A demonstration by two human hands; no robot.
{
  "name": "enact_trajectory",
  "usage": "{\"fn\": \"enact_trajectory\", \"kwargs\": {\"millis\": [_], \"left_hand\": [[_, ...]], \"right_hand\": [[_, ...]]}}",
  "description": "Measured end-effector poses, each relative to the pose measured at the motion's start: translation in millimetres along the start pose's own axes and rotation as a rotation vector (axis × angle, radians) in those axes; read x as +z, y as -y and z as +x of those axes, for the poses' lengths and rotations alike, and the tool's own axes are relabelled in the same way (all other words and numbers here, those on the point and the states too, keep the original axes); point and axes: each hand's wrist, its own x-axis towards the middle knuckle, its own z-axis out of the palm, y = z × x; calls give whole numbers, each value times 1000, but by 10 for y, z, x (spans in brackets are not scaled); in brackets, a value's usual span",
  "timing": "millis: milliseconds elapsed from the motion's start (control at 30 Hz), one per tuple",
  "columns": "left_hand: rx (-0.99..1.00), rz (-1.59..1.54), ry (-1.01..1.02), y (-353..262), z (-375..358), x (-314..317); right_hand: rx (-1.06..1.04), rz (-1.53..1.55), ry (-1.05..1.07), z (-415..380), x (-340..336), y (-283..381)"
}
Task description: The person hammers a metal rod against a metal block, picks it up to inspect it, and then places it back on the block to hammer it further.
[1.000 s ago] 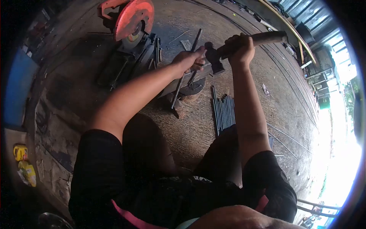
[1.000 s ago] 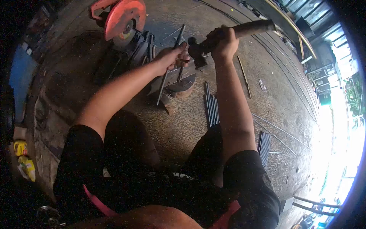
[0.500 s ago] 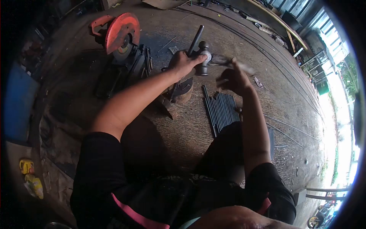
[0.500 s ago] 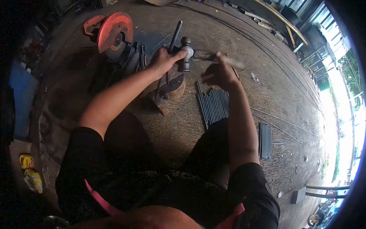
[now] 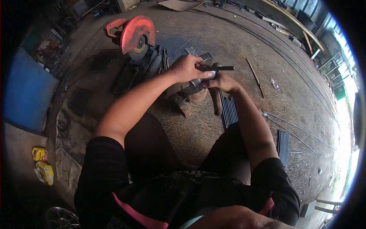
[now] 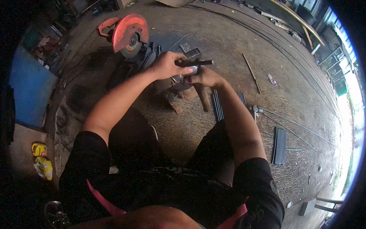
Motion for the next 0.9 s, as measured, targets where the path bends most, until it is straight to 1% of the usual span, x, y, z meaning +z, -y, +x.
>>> {"fn": "enact_trajectory", "kwargs": {"millis": [33, 67, 100, 133, 200, 233, 267, 300, 333, 367, 400, 467, 500, 533, 600, 667, 733, 800, 833, 867, 900], "left_hand": [[-1, 5, -1, 52, 24, -14], [-21, -82, -20, 115, 48, -29], [-42, -171, -39, 195, 73, -32], [-46, -172, -38, 268, 101, -36], [-204, 132, -224, 413, 185, -63], [-324, 138, -121, 535, 241, -82], [-322, 136, -124, 663, 294, -44], [-418, 132, -198, 858, 363, 40], [-514, 125, -271, 887, 381, 61], [-475, 103, -152, 942, 371, 49], [-474, 97, -152, 981, 379, 86], [-281, 202, -96, 1059, 397, 202], [-274, 299, -27, 1072, 420, 245], [-278, 292, -23, 1091, 421, 285], [-346, 325, 55, 1099, 413, 330], [-335, 323, 52, 1073, 395, 344], [-322, 326, 49, 1083, 422, 331], [-336, 327, 97, 1115, 454, 307], [-343, 322, 100, 1130, 462, 293], [-326, 310, 97, 1138, 466, 287], [-309, 298, 93, 1155, 465, 293]], "right_hand": [[25, 232, 25, 15, 46, 42], [52, 464, 50, 37, 96, 80], [29, 524, -61, 71, 166, 56], [32, 526, -59, 117, 164, -59], [235, 488, -189, 209, 107, -254], [252, 477, -282, 173, 119, -198], [252, 473, -281, 194, 92, -235], [259, 458, -396, 214, 36, -325], [267, 441, -510, 220, -14, -352], [233, 555, -514, 232, -61, -385], [237, 550, -515, 236, -96, -361], [174, 789, -609, 241, -166, -333], [203, 758, -683, 253, -186, -294], [212, 758, -682, 268, -198, -271], [201, 679, -795, 315, -226, -245], [202, 627, -824, 381, -259, -261], [249, 282, -942, 475, -303, -277], [195, 86, -993, 523, -386, -163], [161, 107, -1008, 546, -430, -10], [29, 132, -1034, 565, -441, 114], [20, 76, -1048, 573, -446, 279]]}}
